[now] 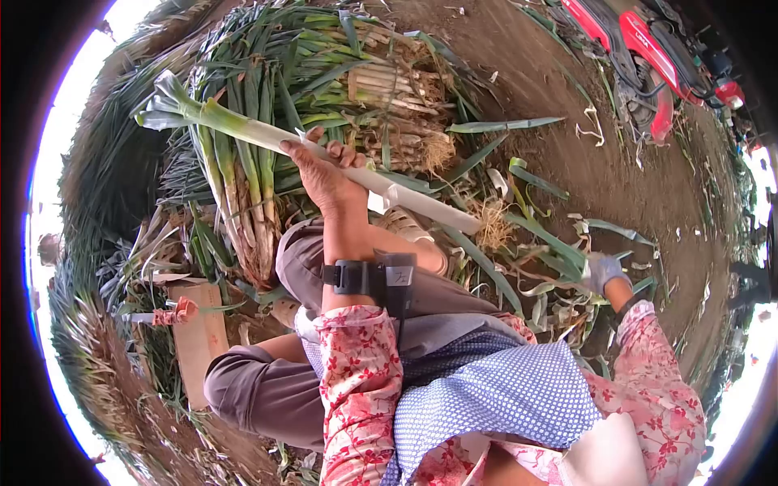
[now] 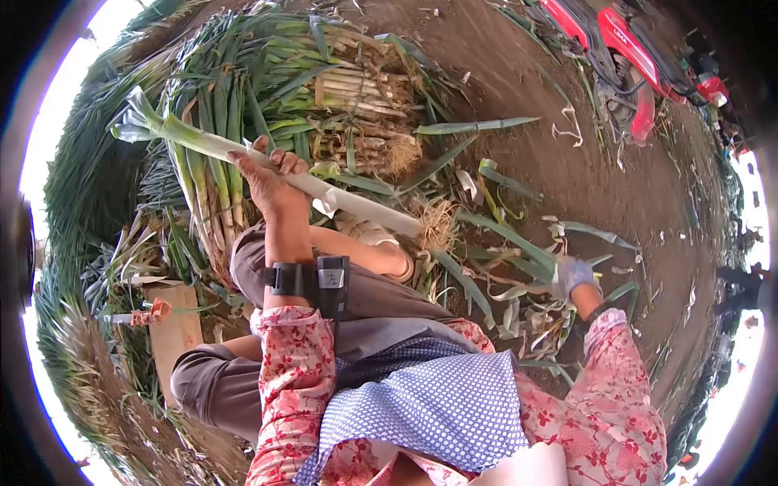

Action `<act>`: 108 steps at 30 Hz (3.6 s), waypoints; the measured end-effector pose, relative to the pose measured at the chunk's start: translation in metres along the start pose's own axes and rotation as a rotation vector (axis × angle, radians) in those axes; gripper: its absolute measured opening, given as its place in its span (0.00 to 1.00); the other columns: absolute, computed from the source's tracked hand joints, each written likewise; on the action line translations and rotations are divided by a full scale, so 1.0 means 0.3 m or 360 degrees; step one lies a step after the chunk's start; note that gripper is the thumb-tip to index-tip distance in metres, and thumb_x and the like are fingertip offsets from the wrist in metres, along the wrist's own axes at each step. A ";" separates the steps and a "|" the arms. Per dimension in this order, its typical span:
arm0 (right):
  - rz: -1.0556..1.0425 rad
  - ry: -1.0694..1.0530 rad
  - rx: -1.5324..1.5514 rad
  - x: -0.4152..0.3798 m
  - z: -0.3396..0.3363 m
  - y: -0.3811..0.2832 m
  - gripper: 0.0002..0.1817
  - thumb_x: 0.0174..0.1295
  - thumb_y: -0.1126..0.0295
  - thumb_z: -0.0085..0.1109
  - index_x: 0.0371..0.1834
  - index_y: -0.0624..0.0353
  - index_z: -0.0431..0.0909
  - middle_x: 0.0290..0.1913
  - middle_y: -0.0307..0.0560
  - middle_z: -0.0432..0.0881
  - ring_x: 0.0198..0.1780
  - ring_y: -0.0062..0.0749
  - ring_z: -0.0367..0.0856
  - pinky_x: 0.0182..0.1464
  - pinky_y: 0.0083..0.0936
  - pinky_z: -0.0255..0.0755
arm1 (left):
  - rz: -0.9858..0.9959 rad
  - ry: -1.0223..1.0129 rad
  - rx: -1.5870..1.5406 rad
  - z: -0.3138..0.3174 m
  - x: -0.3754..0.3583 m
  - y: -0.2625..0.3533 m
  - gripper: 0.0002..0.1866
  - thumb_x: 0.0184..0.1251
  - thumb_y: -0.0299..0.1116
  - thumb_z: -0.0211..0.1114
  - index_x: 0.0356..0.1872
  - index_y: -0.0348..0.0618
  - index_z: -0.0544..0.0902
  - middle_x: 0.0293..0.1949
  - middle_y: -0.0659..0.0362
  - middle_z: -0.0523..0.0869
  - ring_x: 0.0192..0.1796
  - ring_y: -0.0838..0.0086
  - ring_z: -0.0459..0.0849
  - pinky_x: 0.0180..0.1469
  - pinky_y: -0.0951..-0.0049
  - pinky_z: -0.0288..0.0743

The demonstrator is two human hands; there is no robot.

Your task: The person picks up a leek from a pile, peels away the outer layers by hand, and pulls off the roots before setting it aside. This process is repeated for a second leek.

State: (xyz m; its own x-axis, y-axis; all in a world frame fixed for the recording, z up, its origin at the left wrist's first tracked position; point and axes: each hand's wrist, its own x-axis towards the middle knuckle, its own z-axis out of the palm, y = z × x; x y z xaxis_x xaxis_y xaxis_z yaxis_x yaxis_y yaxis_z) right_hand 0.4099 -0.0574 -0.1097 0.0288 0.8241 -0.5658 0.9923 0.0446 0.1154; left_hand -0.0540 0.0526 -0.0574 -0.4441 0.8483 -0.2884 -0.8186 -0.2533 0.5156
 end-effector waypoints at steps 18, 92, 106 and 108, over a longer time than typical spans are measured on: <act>-0.1184 -0.0020 0.1456 0.070 -0.526 -0.980 0.17 0.51 0.59 0.59 0.36 0.61 0.80 0.26 0.51 0.81 0.29 0.35 0.79 0.34 0.31 0.71 | 0.0013 -0.0199 0.0207 -0.019 -0.018 0.003 0.33 0.51 0.67 0.56 0.46 0.49 0.70 0.43 0.61 0.76 0.40 0.69 0.77 0.39 0.72 0.74; -0.0989 0.0812 0.1111 0.092 -0.385 -0.906 0.18 0.48 0.68 0.56 0.43 0.59 0.70 0.27 0.62 0.77 0.33 0.58 0.76 0.34 0.44 0.71 | -0.0173 -0.0037 0.0655 -0.120 -0.028 -0.076 0.08 0.60 0.31 0.60 0.26 0.36 0.79 0.21 0.62 0.76 0.19 0.81 0.70 0.24 0.83 0.67; -0.1023 0.0631 0.0933 -0.006 -0.362 -0.881 0.19 0.49 0.69 0.53 0.47 0.59 0.70 0.33 0.63 0.76 0.35 0.56 0.77 0.35 0.38 0.71 | 0.0104 0.0759 0.1354 -0.102 0.046 -0.025 0.23 0.65 0.51 0.53 0.30 0.36 0.72 0.18 0.61 0.73 0.17 0.74 0.70 0.19 0.75 0.65; -0.0941 0.0526 0.0985 -0.013 -0.356 -0.865 0.20 0.49 0.69 0.54 0.48 0.58 0.70 0.33 0.63 0.76 0.36 0.56 0.77 0.35 0.38 0.71 | 0.0271 0.0613 0.1719 -0.143 0.075 -0.032 0.24 0.64 0.51 0.52 0.28 0.34 0.73 0.21 0.54 0.77 0.22 0.68 0.75 0.27 0.70 0.69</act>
State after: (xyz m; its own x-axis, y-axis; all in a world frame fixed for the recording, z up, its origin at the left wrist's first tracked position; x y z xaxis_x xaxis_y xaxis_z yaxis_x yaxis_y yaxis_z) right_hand 0.1396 -0.0118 -0.0503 -0.4457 0.8871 -0.1202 0.7245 0.2786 -0.6305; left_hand -0.0717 0.0541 -0.1034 -0.7521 0.5967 -0.2800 -0.0826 0.3362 0.9382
